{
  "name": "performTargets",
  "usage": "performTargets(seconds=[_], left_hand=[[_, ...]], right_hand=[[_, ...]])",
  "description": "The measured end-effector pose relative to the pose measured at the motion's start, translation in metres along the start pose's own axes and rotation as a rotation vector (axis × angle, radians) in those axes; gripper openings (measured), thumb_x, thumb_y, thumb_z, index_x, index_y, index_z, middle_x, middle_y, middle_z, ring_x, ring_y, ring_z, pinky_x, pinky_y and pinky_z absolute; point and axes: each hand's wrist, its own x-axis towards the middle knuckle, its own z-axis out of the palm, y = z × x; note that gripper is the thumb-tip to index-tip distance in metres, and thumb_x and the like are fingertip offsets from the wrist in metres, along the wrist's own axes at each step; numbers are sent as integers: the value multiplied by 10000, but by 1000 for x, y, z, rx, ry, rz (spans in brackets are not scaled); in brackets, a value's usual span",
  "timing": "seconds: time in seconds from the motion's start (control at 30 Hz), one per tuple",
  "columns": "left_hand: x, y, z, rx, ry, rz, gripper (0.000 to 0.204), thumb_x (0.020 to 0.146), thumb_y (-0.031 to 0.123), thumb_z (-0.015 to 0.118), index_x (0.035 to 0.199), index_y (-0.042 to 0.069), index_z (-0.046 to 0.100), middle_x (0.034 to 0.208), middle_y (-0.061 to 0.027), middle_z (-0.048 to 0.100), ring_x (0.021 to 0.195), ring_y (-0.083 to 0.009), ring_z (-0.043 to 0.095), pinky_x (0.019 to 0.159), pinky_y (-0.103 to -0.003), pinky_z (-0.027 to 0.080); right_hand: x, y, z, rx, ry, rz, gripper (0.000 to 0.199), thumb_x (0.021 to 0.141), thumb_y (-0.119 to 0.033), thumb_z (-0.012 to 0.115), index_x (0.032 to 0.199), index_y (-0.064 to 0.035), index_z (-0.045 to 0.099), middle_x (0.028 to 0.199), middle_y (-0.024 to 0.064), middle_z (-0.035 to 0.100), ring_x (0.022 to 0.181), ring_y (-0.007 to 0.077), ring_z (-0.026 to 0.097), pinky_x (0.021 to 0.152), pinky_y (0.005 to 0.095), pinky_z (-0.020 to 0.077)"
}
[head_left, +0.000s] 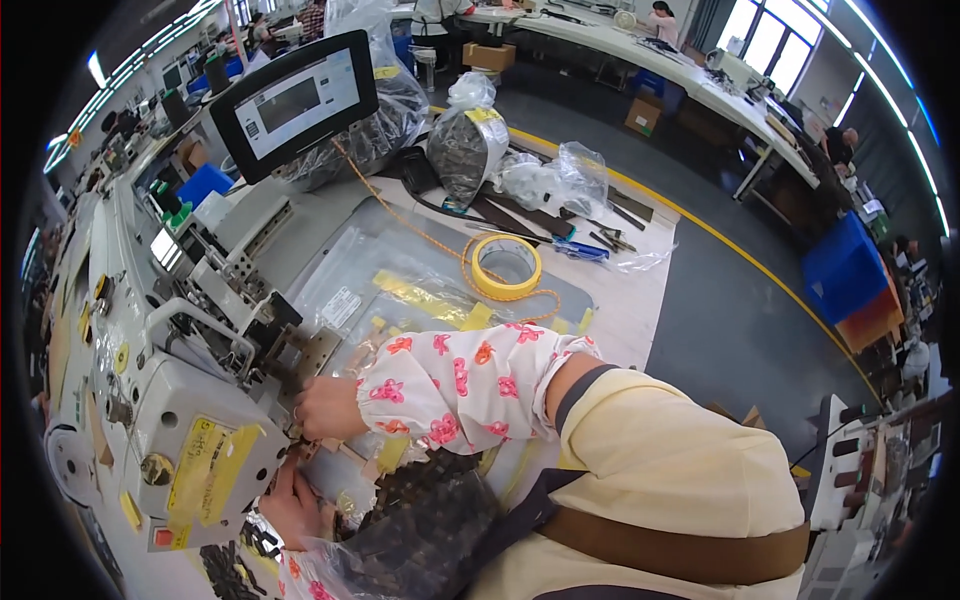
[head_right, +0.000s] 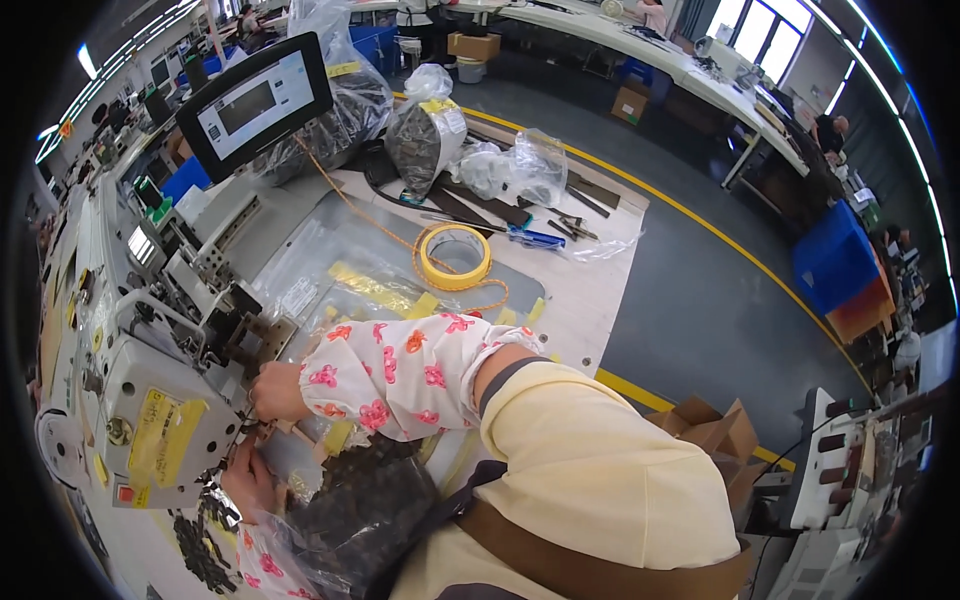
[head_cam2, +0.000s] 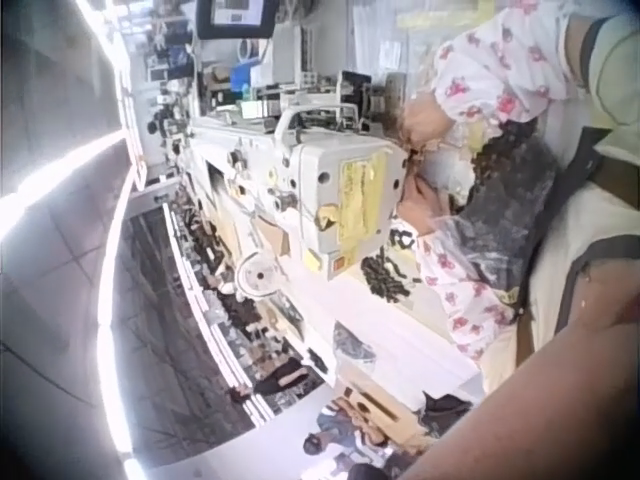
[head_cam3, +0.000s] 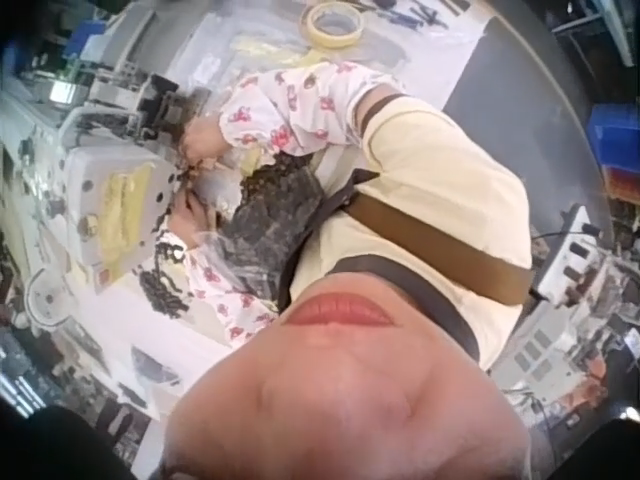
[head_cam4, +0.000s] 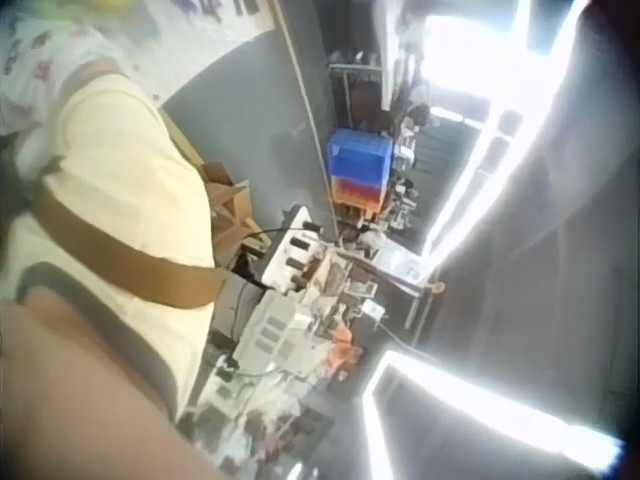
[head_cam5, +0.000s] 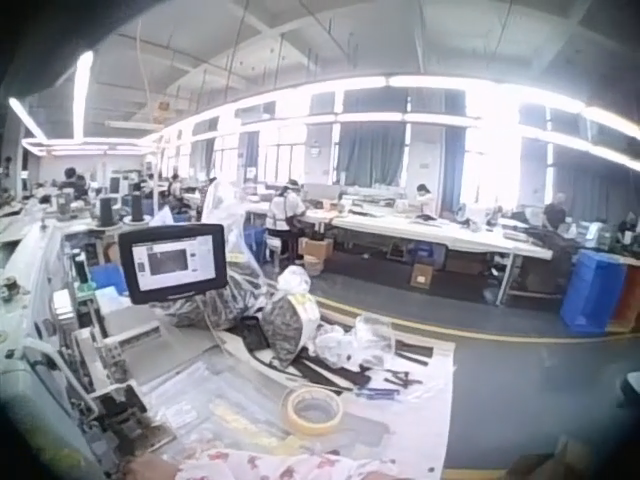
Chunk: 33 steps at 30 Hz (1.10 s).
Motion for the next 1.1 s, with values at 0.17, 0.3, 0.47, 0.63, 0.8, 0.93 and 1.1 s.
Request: performTargets(seconds=[0.17,0.3,0.47,0.63,0.8,0.93,1.1], left_hand=[[3,0,-6,36,-78,-26,315,789,59,470,1072,104,602,831,-189,612,774,-368,587,635,-435,461],[-2,-8,-2,67,-69,31,319,787,52,463,1073,99,596,840,-188,605,773,-372,584,634,-442,457],[0,-15,7,35,-60,-35,314,786,39,454,1058,87,602,873,-197,587,754,-383,575,609,-446,446],[-4,-11,4,70,-87,-10,311,773,27,456,1043,68,604,850,-189,584,750,-377,569,597,-448,438],[0,-9,5,77,-19,54,303,784,40,441,1039,62,603,834,-199,583,704,-388,560,586,-457,433],[1,-4,2,54,-46,42,298,791,52,438,1044,61,596,831,-202,582,694,-388,560,582,-453,432],[0,3,2,-11,16,37,276,810,71,452,1046,60,593,834,-197,583,699,-382,563,583,-448,434]], right_hand=[[3,-3,-8,-51,-43,18,61,578,-207,617,593,-147,618,660,-8,565,762,188,574,656,333,411],[4,-5,-9,-51,-70,39,67,577,-228,626,610,-170,625,663,-23,565,753,175,566,681,346,377],[4,2,2,5,-63,82,50,564,-218,626,600,-184,622,668,-30,566,742,175,562,688,351,362],[3,-1,0,22,-74,52,43,559,-216,621,583,-181,613,663,-27,568,737,180,561,685,349,356],[6,3,7,39,-52,92,47,560,-216,619,588,-179,614,663,-29,568,738,179,560,679,348,357],[2,0,6,6,-51,99,51,559,-222,618,591,-182,615,670,-29,566,752,179,558,678,348,360],[-2,-5,5,27,59,127,71,556,-236,626,597,-180,617,690,-22,567,773,177,553,679,355,369]])
